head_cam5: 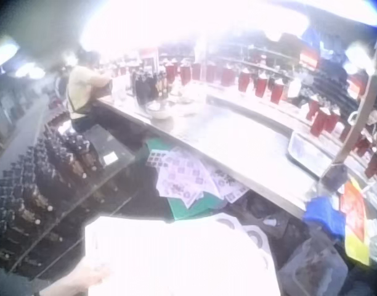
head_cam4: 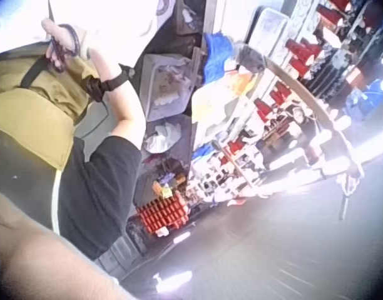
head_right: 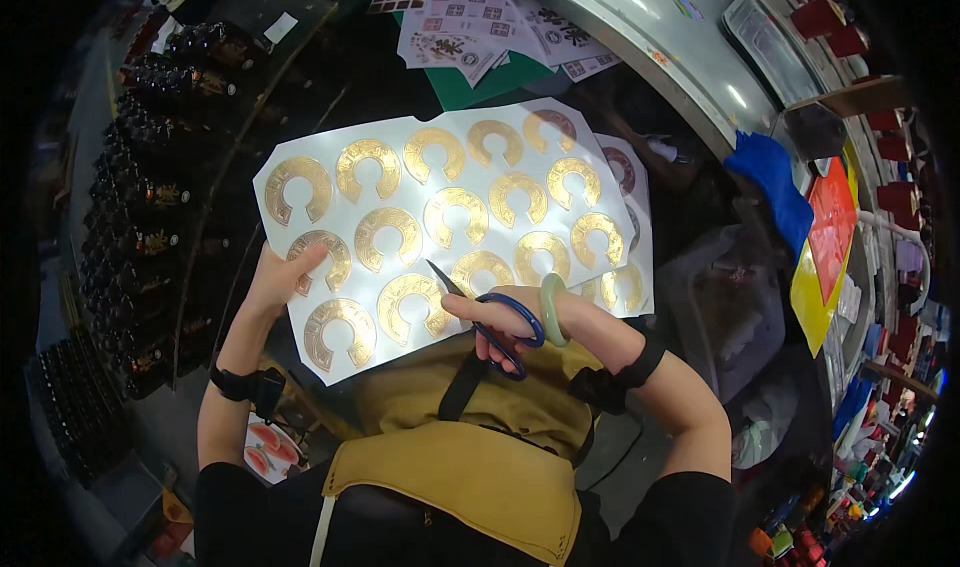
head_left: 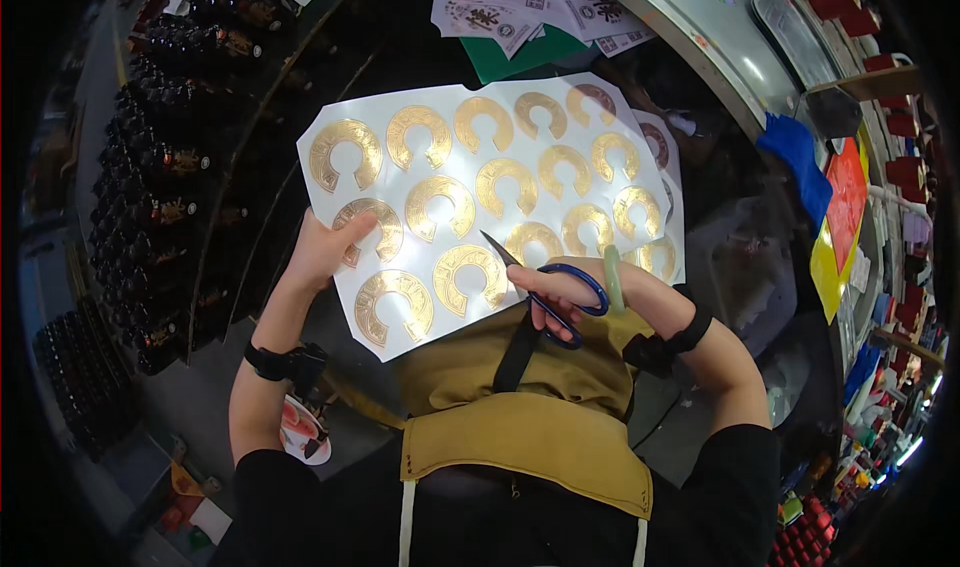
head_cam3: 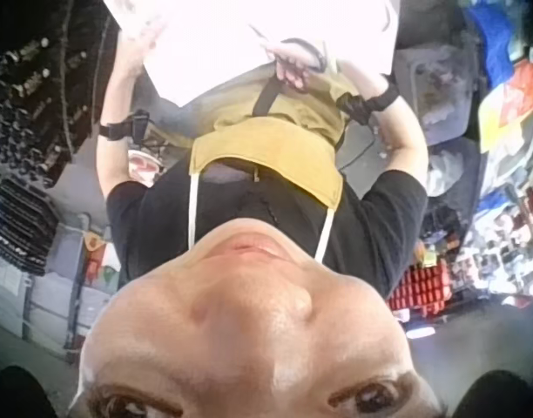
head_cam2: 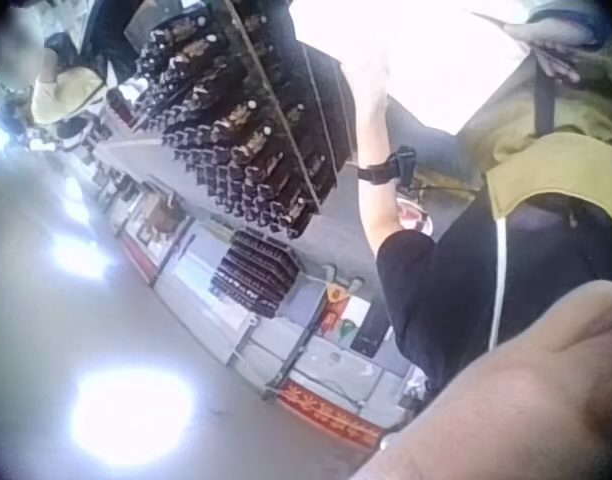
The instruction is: Cutting sheets of gold circular labels with scissors at a factory workstation.
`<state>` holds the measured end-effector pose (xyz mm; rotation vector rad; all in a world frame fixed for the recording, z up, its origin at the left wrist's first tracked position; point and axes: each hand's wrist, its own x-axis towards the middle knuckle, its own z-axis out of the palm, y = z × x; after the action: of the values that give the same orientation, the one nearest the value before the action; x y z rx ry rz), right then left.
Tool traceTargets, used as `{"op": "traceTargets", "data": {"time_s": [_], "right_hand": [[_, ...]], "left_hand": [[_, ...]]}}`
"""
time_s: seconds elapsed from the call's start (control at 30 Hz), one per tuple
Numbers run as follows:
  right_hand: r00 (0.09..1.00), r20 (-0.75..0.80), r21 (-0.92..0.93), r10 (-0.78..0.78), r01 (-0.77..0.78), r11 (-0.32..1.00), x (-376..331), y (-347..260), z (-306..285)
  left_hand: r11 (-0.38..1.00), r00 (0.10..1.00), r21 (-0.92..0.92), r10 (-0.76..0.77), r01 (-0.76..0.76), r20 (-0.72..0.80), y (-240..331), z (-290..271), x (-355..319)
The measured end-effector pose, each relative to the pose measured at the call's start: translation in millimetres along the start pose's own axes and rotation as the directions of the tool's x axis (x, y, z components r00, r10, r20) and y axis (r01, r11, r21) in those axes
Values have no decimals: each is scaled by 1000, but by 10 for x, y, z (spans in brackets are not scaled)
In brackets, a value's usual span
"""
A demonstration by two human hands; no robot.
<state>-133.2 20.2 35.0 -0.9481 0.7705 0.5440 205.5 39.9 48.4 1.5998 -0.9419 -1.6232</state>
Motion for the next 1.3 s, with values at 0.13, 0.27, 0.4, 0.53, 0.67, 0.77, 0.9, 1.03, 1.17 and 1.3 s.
{"op": "traceTargets", "data": {"time_s": [0.13,0.27,0.4,0.53,0.67,0.77,0.9,1.03,1.17,1.3], "right_hand": [[996,11,107,-92,90,990,10,65,-36],[895,-180,126,-408,432,893,297,170,184],[894,-252,216,-369,424,879,441,214,299],[888,-304,167,-344,405,899,332,160,221],[833,-437,29,-338,389,921,258,59,296],[813,-498,71,-301,384,921,257,23,417],[818,-514,218,-257,415,883,317,29,505],[769,-577,201,-276,461,864,356,105,580],[785,-570,243,-244,444,863,341,102,661],[808,-520,252,-277,455,854,176,27,651]], "left_hand": [[998,1000,-50,27,-27,-8,-5,-39,-18],[956,999,-292,32,-26,17,-4,-14,-20],[977,999,-212,-5,-6,-53,-6,-20,-22],[992,999,-122,26,-31,-46,-30,-38,22],[978,989,-159,126,-137,-79,-70,8,43],[977,983,-133,158,-169,-91,-51,20,16],[978,981,-93,180,-186,-68,23,12,-27],[981,980,-38,186,-189,-62,77,31,-28],[989,991,-60,135,-136,-22,120,37,-56],[990,991,-57,132,-133,-13,149,43,-86]]}}
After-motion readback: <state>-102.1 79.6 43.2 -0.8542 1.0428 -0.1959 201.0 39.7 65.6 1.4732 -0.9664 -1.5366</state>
